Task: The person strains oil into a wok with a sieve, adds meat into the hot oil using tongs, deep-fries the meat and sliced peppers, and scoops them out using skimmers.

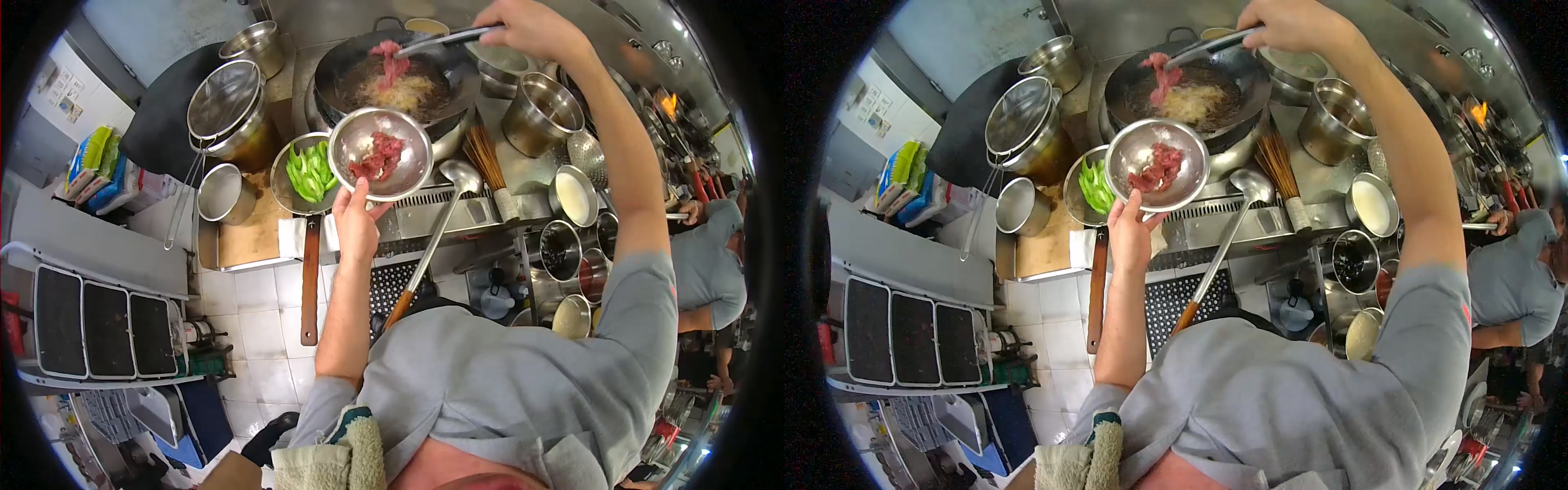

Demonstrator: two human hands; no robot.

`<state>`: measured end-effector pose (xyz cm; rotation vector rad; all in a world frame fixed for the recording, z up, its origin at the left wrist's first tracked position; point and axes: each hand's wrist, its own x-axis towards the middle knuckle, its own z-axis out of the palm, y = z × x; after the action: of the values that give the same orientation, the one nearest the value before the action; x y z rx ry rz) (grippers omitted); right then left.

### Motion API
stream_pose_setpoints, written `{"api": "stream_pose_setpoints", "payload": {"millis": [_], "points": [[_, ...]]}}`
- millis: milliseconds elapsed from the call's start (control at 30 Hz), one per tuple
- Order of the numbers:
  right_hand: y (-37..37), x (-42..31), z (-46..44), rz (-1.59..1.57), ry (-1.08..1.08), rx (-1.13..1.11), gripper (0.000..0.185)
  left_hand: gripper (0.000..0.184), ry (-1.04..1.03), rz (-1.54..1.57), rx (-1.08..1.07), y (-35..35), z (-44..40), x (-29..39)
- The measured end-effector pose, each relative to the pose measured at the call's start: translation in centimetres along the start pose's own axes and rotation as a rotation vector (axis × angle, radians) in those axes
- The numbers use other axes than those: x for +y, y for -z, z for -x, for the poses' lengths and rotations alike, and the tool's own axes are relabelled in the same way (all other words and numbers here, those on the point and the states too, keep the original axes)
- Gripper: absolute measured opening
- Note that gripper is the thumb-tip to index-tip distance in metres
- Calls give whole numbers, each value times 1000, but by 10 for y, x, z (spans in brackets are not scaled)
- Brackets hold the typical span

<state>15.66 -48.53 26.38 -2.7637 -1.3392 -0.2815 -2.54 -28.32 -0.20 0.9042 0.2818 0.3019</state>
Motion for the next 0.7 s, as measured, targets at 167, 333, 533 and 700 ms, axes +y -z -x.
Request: {"api": "stream_pose_setpoints", "payload": {"millis": [167,333,533,700], "points": [[-71,59,-67,216,-112,-68,24,22,14,-8,84,4,6,0],[-167,59,-106,268,-351,-262,30,20,26,9,141,11,18,1],[-112,87,-92,18,-286,53,33,22,-35,16,154,18,28,13],[-32,-15,5,-188,14,-193,29,22,-74,-15,82,19,14,7]]}}
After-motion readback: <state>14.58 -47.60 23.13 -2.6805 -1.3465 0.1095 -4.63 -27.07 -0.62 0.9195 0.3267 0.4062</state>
